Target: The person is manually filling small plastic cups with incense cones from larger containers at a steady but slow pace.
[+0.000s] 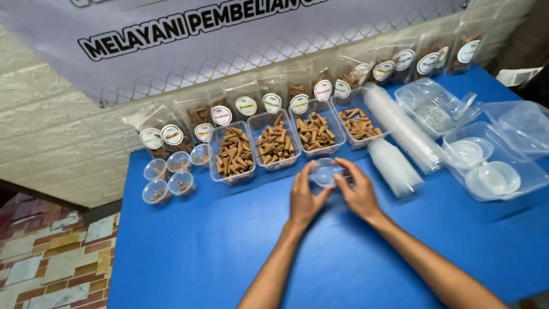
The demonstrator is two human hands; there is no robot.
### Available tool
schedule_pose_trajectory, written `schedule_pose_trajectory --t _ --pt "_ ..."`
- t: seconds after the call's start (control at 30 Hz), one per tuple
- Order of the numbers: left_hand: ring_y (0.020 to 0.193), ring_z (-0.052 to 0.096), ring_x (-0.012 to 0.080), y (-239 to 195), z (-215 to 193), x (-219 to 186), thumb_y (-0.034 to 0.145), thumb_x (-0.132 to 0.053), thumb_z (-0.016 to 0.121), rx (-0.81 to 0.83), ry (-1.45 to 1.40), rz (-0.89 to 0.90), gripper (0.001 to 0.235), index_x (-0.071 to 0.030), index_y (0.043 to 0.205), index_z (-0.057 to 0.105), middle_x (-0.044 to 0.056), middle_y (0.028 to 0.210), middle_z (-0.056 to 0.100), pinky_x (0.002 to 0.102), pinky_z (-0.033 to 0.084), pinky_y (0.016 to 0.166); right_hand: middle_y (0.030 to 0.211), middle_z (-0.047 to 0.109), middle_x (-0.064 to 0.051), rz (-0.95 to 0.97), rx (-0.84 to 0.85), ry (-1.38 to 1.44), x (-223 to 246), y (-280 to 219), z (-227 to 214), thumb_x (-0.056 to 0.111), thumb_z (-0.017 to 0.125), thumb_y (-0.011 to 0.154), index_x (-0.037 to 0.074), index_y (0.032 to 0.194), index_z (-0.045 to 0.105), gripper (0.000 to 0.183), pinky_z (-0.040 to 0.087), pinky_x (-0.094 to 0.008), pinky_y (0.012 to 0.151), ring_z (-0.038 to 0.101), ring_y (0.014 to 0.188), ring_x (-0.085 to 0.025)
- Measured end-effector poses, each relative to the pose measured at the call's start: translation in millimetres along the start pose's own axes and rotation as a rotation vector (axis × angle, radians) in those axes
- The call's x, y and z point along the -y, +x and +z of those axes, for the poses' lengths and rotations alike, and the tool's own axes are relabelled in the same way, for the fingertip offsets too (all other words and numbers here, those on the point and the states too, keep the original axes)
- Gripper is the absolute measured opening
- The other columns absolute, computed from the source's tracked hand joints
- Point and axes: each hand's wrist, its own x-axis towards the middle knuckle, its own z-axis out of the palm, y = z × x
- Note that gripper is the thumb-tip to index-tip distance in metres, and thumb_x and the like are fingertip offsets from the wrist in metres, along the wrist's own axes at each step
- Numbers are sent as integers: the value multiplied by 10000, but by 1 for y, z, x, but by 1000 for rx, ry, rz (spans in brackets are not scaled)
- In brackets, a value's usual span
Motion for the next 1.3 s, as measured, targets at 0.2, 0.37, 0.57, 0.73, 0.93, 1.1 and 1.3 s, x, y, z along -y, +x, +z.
schedule_pose_trajectory --t 0.2,0.37,0.57,0.73,0.93,1.1,1.3 --pt "1075 703 309 4 -30 37 664 -392 942 48 98 -238 730 -151 1259 596 77 1134 738 457 541 932 1079 760 -221 89 87 41 -17 14 39 127 628 1007 75 1405 641 401 591 -426 743 725 874 -274" --pt "1104 688 351 14 -33 25 691 -395 907 163 150 -379 696 -147 1241 560 118 1117 711 473 518 965 812 803 -120 172 151 -12 -34 18 37 166 686 971 144 1375 670 405 572 -334 666 743 720 -198" --pt "1121 669 380 11 -31 25 683 -401 895 169 196 -423 684 -165 1220 543 121 1119 658 472 522 969 1036 760 -138 103 119 -91 -40 14 40 149 732 941 143 1362 674 426 593 -340 641 749 733 -236" --pt "1173 644 403 13 -39 11 709 -381 871 179 158 -435 670 -146 1231 523 163 1139 648 476 487 1015 1136 662 -81 -257 -22 -173 -9 37 15 53 745 914 97 1256 715 346 568 -337 577 680 668 -230" --pt "1189 631 390 12 -42 11 707 -368 878 209 174 -430 685 -152 1241 507 169 1120 655 463 467 1021 941 729 -75 -529 -151 -568 -18 171 -42 46 772 927 132 1113 748 206 564 -416 783 698 850 -318" --pt "1211 590 337 12 -39 20 745 -392 852 221 189 -382 645 -159 1231 497 161 1115 712 458 452 1016 947 805 -122 -77 332 -1248 -57 225 -34 258 748 865 170 986 847 180 619 -463 840 779 948 -331" --pt "1218 581 330 15 -42 14 766 -410 829 243 202 -378 638 -154 1242 489 158 1121 726 472 452 1010 932 750 24 -445 219 -1541 -115 232 -35 211 644 891 228 890 817 174 579 -361 798 712 972 -204"
